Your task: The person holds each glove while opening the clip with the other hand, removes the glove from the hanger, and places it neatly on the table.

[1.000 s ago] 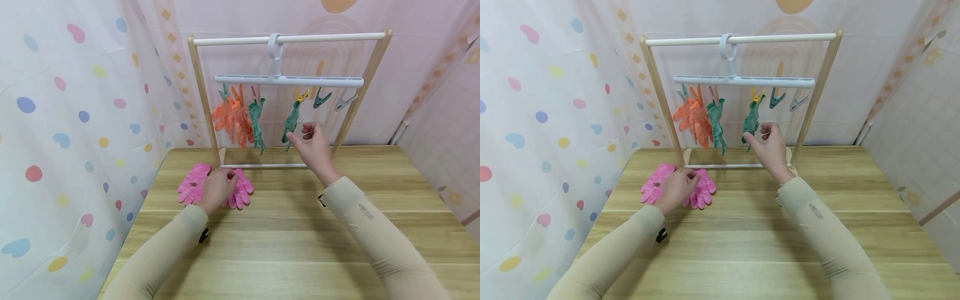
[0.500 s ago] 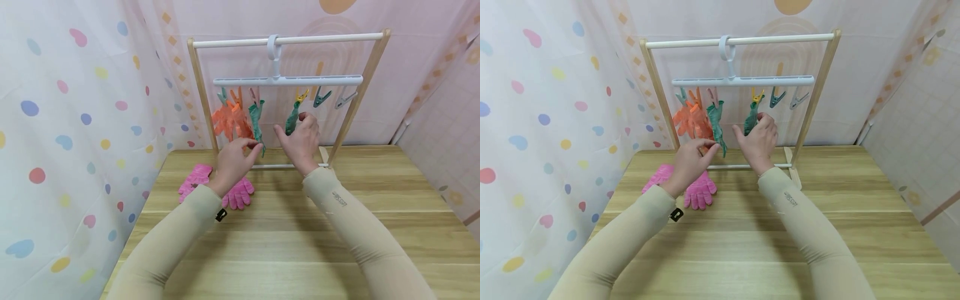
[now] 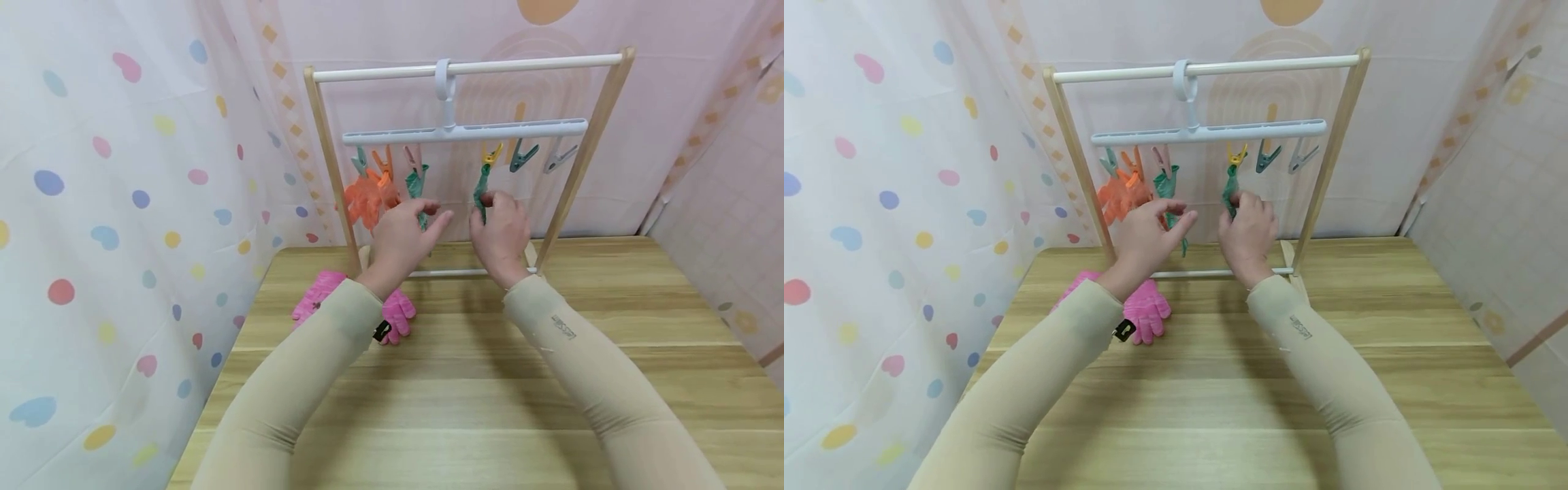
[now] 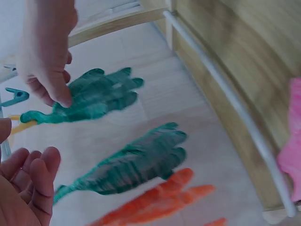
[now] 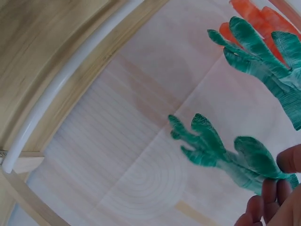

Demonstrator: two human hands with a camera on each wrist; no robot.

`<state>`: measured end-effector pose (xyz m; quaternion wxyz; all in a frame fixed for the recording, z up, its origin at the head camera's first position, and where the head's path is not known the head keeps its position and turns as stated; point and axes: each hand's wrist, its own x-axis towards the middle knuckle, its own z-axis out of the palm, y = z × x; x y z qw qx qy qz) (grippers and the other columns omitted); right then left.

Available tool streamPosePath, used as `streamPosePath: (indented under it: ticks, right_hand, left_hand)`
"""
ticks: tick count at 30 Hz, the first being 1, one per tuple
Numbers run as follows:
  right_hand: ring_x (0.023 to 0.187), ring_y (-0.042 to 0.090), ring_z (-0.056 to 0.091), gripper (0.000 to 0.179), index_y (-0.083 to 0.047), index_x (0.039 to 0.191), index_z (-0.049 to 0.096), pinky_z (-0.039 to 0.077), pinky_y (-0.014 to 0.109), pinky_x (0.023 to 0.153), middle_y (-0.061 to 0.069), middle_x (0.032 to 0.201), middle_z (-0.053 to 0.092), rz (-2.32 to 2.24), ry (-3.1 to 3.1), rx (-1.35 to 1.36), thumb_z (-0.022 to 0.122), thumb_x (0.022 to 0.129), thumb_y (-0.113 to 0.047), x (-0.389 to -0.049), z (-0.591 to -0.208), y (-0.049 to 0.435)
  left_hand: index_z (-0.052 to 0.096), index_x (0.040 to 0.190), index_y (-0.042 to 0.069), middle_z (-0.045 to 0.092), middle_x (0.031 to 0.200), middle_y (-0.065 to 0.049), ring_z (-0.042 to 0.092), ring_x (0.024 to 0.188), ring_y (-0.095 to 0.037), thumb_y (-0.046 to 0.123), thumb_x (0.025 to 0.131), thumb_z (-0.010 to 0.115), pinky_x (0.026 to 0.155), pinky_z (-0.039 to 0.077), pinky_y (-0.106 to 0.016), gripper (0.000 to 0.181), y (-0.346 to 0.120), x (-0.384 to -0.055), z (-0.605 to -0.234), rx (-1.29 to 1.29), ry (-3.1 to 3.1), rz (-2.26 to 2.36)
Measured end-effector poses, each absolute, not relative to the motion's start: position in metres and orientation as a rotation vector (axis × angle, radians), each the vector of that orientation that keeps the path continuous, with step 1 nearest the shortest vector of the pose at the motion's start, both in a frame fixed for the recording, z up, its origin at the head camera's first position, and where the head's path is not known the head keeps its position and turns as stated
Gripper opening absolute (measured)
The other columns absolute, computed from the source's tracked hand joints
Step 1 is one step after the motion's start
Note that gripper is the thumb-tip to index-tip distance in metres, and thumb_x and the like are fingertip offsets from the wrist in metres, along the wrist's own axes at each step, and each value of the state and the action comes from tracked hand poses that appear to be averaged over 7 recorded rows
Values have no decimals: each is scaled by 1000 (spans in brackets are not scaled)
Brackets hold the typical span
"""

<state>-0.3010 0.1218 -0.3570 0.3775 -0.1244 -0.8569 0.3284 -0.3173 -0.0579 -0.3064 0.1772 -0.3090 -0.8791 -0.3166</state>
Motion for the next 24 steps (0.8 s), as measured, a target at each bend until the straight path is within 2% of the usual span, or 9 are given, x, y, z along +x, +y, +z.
streamPosePath:
  ticks: [3, 4, 7, 8, 10, 11, 17, 24]
  right_hand:
    - [118, 39, 65, 20, -6, 111, 76, 47, 62, 105, 12, 113, 80, 819, -2150, -288, 70, 103, -23, -296, -358, 123]
    - [118, 39, 66, 19, -7, 110, 77, 47, 62, 104, 11, 112, 81, 815, -2135, -276, 70, 103, -23, -295, -359, 124]
    - [114, 39, 68, 17, -8, 108, 79, 49, 62, 101, 9, 109, 82, 777, -2084, -223, 72, 102, -22, -293, -363, 126]
    - [114, 39, 69, 17, -8, 108, 80, 49, 62, 101, 9, 109, 82, 763, -2068, -207, 71, 102, -21, -292, -364, 126]
    - [112, 39, 70, 17, -8, 109, 81, 51, 62, 99, 9, 109, 83, 733, -2036, -182, 72, 102, -21, -291, -367, 127]
    - [111, 39, 70, 18, -8, 109, 81, 51, 62, 98, 9, 109, 83, 717, -2021, -171, 72, 102, -21, -291, -368, 128]
    - [101, 39, 71, 13, -9, 102, 84, 53, 61, 92, 9, 104, 83, 676, -1935, -128, 76, 98, -19, -291, -376, 130]
    - [96, 41, 69, 12, -6, 88, 81, 52, 62, 89, 10, 93, 82, 640, -1888, -128, 77, 93, -16, -292, -375, 127]
  left_hand:
    - [72, 138, 18, 77, 131, -1, 75, 101, -18, 50, 102, 69, 83, 61, -35, 48, -45, -316, -297, -853, -2508, -901]
    - [70, 141, 18, 77, 133, -1, 76, 102, -20, 51, 102, 69, 84, 61, -37, 51, -41, -316, -295, -842, -2512, -894]
    - [65, 147, 21, 80, 117, -4, 75, 90, -23, 53, 102, 69, 76, 60, -37, 55, -28, -316, -287, -793, -2520, -884]
    - [66, 147, 22, 81, 114, -3, 74, 86, -22, 54, 102, 68, 73, 59, -35, 55, -24, -316, -285, -771, -2521, -873]
    - [67, 146, 23, 80, 95, -5, 69, 71, -24, 56, 102, 67, 64, 54, -35, 55, -15, -316, -280, -734, -2519, -855]
    - [68, 145, 24, 79, 93, -5, 68, 70, -24, 57, 102, 67, 63, 53, -35, 55, -10, -315, -278, -719, -2517, -848]
    - [71, 141, 28, 81, 120, 4, 75, 89, -15, 65, 100, 64, 60, 50, -28, 55, 14, -310, -263, -616, -2537, -742]
    - [70, 140, 27, 79, 100, 3, 64, 69, -15, 67, 101, 62, 50, 42, -27, 56, 35, -311, -248, -538, -2590, -753]
